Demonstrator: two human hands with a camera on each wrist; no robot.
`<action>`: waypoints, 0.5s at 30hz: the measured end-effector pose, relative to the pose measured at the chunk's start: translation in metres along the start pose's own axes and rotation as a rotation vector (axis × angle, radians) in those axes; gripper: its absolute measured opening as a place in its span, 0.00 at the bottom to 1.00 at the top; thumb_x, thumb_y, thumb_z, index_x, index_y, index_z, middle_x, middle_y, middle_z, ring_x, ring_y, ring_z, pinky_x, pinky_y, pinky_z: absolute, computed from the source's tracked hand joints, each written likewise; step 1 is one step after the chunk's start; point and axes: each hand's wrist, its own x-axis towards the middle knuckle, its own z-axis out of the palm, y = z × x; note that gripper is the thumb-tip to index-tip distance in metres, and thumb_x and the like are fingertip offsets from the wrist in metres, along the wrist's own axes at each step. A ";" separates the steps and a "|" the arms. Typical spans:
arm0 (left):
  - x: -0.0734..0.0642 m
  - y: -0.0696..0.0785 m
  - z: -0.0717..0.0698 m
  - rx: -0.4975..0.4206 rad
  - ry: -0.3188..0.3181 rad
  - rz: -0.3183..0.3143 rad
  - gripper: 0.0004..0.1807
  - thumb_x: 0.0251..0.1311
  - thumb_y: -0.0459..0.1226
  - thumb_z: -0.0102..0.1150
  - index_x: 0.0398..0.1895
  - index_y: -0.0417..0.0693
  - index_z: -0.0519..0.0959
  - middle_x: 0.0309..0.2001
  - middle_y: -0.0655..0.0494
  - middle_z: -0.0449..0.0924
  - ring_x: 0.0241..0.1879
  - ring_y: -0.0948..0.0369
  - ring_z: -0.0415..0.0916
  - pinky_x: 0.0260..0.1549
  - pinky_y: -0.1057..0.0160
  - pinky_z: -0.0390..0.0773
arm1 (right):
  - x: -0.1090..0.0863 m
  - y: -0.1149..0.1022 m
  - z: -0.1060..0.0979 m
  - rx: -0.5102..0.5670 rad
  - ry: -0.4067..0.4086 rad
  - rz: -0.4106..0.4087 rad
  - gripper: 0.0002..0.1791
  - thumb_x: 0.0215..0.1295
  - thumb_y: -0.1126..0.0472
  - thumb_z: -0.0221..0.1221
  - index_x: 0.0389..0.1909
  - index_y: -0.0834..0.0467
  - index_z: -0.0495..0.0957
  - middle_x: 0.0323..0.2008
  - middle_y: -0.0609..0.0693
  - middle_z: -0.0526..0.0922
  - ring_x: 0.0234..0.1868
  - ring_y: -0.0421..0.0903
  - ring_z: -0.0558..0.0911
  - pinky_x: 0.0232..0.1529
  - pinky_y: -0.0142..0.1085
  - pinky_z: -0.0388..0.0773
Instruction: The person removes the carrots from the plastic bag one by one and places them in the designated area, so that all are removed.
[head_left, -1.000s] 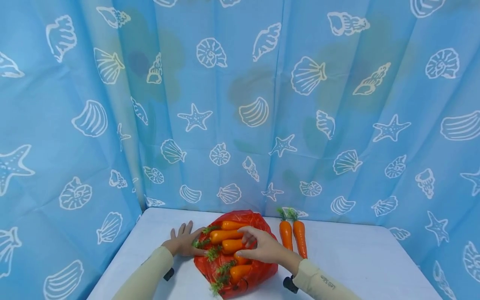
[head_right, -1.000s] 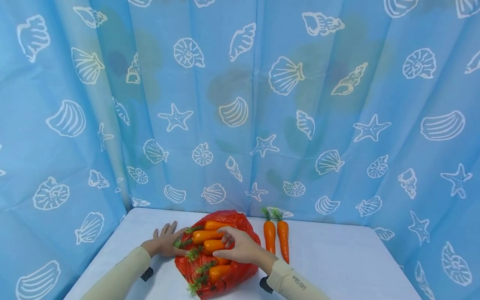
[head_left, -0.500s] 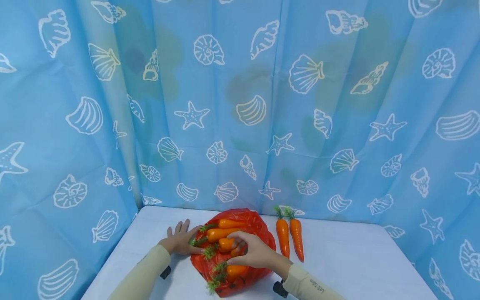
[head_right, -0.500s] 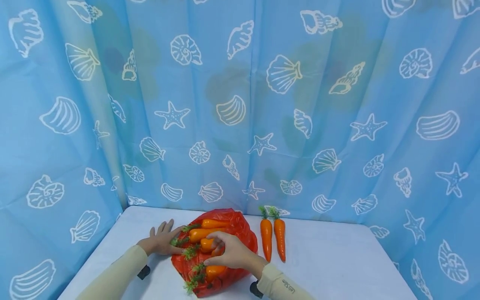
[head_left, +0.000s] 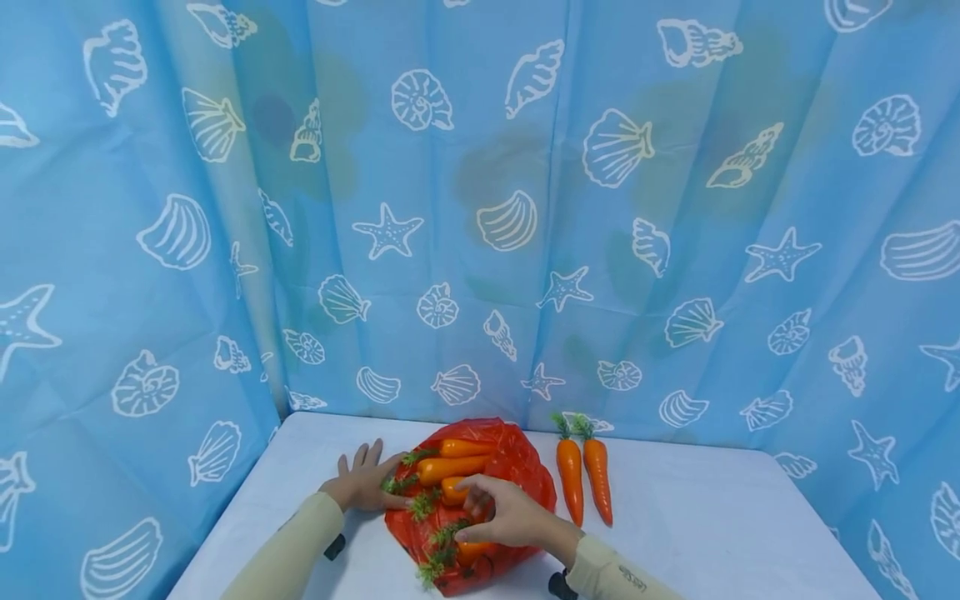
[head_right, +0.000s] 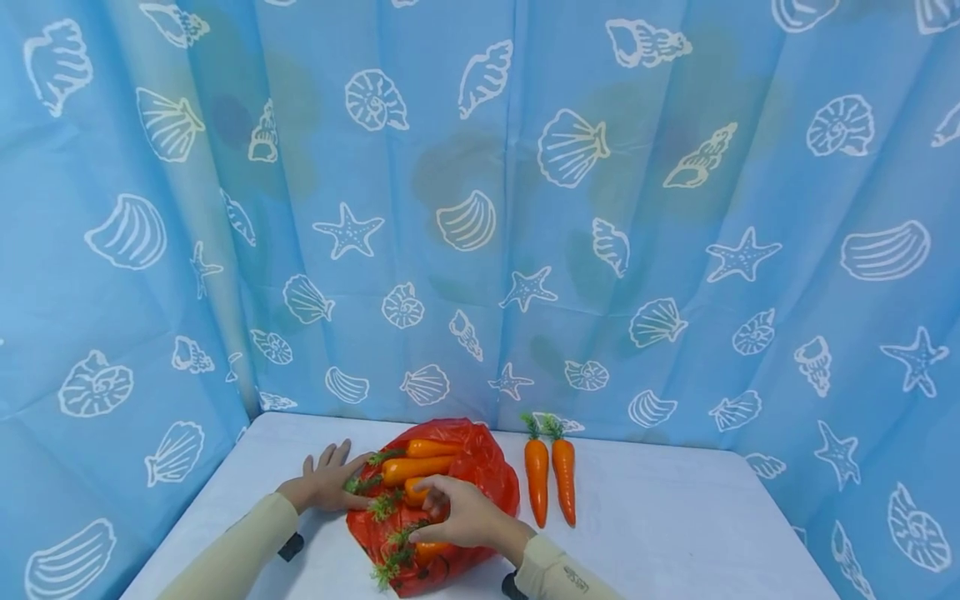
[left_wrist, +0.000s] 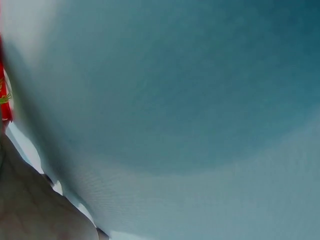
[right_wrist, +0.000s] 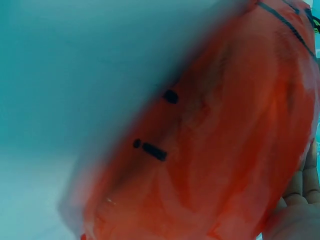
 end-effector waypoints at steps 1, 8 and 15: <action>0.000 0.000 0.000 -0.001 0.001 0.002 0.54 0.42 0.70 0.67 0.74 0.65 0.61 0.79 0.39 0.43 0.76 0.34 0.37 0.69 0.27 0.33 | 0.000 0.001 0.000 -0.005 0.000 0.000 0.30 0.59 0.52 0.70 0.62 0.50 0.74 0.46 0.53 0.81 0.45 0.46 0.78 0.45 0.31 0.79; 0.001 -0.001 0.002 0.018 -0.004 -0.005 0.54 0.43 0.70 0.66 0.75 0.65 0.60 0.79 0.39 0.43 0.76 0.35 0.37 0.69 0.27 0.34 | -0.002 0.007 0.001 -0.030 -0.008 0.015 0.30 0.59 0.51 0.70 0.61 0.52 0.74 0.47 0.51 0.80 0.47 0.46 0.77 0.48 0.35 0.80; 0.003 0.000 0.002 0.016 -0.006 -0.003 0.54 0.43 0.69 0.66 0.75 0.66 0.60 0.79 0.39 0.43 0.76 0.35 0.37 0.69 0.27 0.34 | -0.004 0.014 0.003 -0.054 -0.007 0.021 0.29 0.59 0.50 0.70 0.61 0.51 0.74 0.50 0.48 0.81 0.49 0.43 0.77 0.52 0.39 0.79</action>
